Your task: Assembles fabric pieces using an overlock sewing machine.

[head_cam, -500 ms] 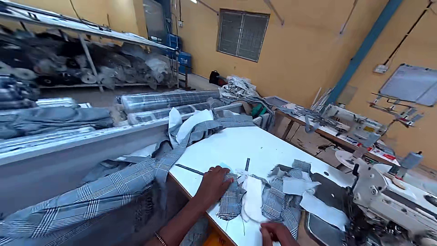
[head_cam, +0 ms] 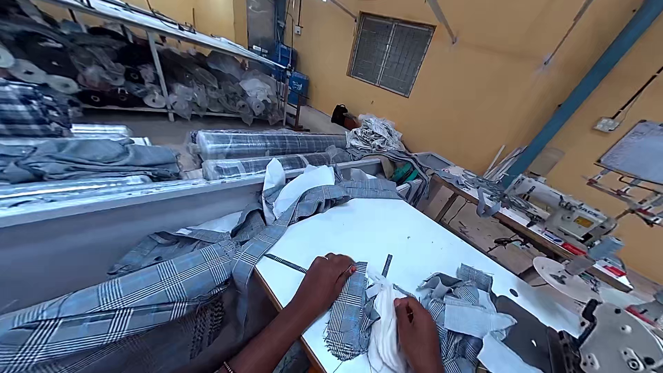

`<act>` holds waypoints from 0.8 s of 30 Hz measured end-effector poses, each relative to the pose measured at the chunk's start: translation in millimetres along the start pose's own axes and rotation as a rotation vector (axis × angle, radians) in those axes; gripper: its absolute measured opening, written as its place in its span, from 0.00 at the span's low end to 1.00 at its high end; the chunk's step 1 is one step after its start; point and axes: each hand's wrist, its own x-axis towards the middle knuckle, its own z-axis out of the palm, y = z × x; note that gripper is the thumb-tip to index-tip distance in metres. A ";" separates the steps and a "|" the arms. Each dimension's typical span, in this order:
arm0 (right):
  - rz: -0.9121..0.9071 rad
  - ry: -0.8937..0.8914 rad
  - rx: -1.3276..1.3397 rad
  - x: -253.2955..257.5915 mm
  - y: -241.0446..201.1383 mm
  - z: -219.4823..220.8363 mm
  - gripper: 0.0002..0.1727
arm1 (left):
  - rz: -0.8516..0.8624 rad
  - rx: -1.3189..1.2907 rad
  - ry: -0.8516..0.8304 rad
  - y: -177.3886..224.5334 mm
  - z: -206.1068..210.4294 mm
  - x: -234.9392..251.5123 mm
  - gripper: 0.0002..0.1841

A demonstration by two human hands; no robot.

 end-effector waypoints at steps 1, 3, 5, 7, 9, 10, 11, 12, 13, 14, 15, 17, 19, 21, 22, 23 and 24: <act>0.024 -0.018 0.082 -0.9 3.9 -2.5 0.16 | 0.038 -0.036 0.036 -1.7 2.5 -0.1 0.20; 0.103 -0.071 0.237 -3.0 3.9 -8.9 0.13 | 0.129 -0.096 0.138 -5.7 8.4 -1.4 0.19; 0.139 -0.092 0.328 -2.6 2.8 -12.3 0.11 | 0.201 -0.140 0.232 -11.2 12.3 -3.8 0.18; 0.172 -0.109 0.383 -2.1 1.0 -14.1 0.09 | 0.203 -0.196 0.265 -14.5 11.6 -6.6 0.17; 0.208 -0.113 0.421 -2.2 0.7 -13.6 0.07 | 0.154 -0.254 0.244 -15.9 9.1 -8.4 0.14; 0.217 -0.109 0.429 -2.3 1.2 -12.7 0.06 | 0.127 -0.274 0.222 -16.2 8.3 -8.6 0.13; 0.220 -0.101 0.429 -2.4 1.3 -11.8 0.06 | 0.109 -0.289 0.203 -15.8 7.8 -8.6 0.12; 0.223 -0.096 0.424 -2.3 1.3 -11.0 0.06 | 0.094 -0.294 0.184 -15.2 7.0 -8.4 0.11; 0.225 -0.097 0.417 -2.1 1.0 -10.7 0.07 | 0.078 -0.297 0.175 -14.6 6.6 -8.3 0.10; 0.224 -0.101 0.410 -1.9 0.4 -10.4 0.07 | 0.053 -0.309 0.169 -14.1 6.4 -8.4 0.09; 0.223 -0.108 0.411 -2.0 0.0 -10.5 0.07 | 0.030 -0.320 0.168 -14.5 6.8 -8.2 0.09; 0.220 -0.122 0.429 -2.3 0.1 -11.0 0.07 | -0.004 -0.350 0.166 -15.4 7.0 -7.6 0.10; 0.219 -0.143 0.445 -1.9 -0.3 -12.2 0.07 | -0.020 -0.367 0.156 -15.2 5.0 -8.3 0.10; 0.214 -0.152 0.450 -1.9 -0.3 -12.6 0.06 | -0.012 -0.367 0.166 -15.4 5.2 -8.8 0.09; 0.214 -0.156 0.450 -2.1 -0.4 -12.9 0.06 | -0.010 -0.363 0.166 -15.7 5.4 -9.0 0.09; 0.220 -0.162 0.446 -2.1 -0.6 -13.4 0.06 | -0.013 -0.363 0.163 -15.8 5.5 -9.2 0.10; 0.223 -0.166 0.442 -1.9 -0.7 -13.7 0.06 | -0.016 -0.365 0.161 -15.8 5.4 -8.9 0.10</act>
